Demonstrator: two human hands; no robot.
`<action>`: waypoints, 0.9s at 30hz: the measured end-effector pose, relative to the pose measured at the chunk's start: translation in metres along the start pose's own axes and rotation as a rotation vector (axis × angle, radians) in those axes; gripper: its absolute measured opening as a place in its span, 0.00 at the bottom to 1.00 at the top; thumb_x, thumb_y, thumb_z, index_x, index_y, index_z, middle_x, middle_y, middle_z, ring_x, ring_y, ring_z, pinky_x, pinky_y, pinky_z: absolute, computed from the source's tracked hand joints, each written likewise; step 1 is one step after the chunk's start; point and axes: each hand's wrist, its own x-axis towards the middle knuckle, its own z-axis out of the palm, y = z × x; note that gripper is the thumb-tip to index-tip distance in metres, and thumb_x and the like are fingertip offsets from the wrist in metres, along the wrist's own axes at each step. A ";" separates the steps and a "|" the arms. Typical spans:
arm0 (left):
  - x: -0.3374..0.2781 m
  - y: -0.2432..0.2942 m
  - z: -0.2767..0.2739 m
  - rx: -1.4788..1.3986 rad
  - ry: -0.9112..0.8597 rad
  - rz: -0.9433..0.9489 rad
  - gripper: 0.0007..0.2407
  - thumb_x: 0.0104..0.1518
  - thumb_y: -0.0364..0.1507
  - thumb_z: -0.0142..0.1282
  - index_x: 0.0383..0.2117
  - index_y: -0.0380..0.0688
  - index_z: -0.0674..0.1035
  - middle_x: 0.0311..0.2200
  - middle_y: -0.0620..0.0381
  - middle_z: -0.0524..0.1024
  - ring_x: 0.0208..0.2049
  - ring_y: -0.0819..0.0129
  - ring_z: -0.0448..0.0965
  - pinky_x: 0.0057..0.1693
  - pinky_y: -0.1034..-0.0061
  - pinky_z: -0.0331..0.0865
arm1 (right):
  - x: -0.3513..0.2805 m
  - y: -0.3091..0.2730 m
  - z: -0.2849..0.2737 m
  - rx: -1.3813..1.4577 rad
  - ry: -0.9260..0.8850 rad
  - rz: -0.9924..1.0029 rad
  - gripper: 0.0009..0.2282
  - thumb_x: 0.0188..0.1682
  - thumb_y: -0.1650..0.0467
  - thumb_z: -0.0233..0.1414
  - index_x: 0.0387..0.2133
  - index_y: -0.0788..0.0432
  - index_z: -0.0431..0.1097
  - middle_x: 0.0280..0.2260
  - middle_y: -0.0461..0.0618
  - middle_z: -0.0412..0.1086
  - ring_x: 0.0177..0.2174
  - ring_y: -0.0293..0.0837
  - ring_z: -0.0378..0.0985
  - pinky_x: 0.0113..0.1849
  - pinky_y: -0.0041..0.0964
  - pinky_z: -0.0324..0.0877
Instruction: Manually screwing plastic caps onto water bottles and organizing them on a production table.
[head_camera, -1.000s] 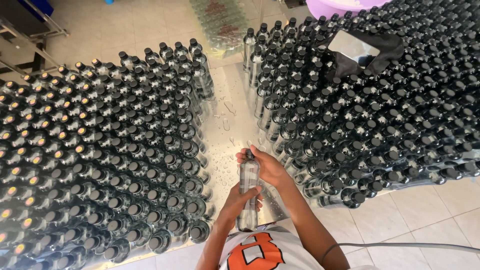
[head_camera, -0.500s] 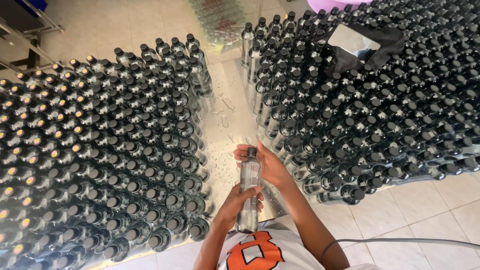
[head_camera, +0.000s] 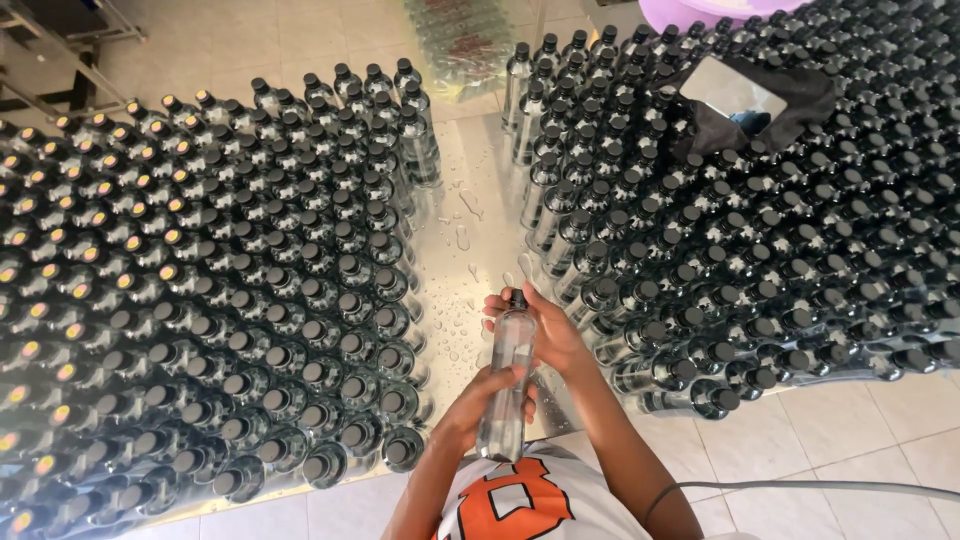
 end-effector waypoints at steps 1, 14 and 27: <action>-0.002 0.005 0.006 0.118 0.083 0.005 0.19 0.64 0.33 0.60 0.57 0.34 0.74 0.33 0.48 0.82 0.28 0.62 0.83 0.39 0.67 0.81 | 0.000 -0.002 0.001 -0.098 0.072 -0.012 0.14 0.60 0.60 0.56 0.45 0.59 0.74 0.51 0.55 0.77 0.53 0.50 0.80 0.60 0.51 0.73; -0.014 0.026 0.033 0.366 0.200 0.050 0.13 0.62 0.31 0.62 0.47 0.37 0.75 0.31 0.46 0.81 0.25 0.59 0.80 0.36 0.67 0.79 | -0.004 -0.004 0.039 -0.550 0.273 -0.138 0.18 0.62 0.58 0.50 0.46 0.62 0.75 0.49 0.60 0.78 0.51 0.51 0.81 0.52 0.50 0.78; -0.005 0.004 -0.002 0.047 0.044 -0.023 0.21 0.65 0.34 0.61 0.61 0.36 0.74 0.33 0.51 0.82 0.29 0.63 0.84 0.38 0.68 0.81 | 0.001 0.000 0.039 -0.252 -0.021 -0.073 0.30 0.64 0.55 0.47 0.65 0.70 0.65 0.59 0.64 0.72 0.59 0.55 0.73 0.58 0.54 0.73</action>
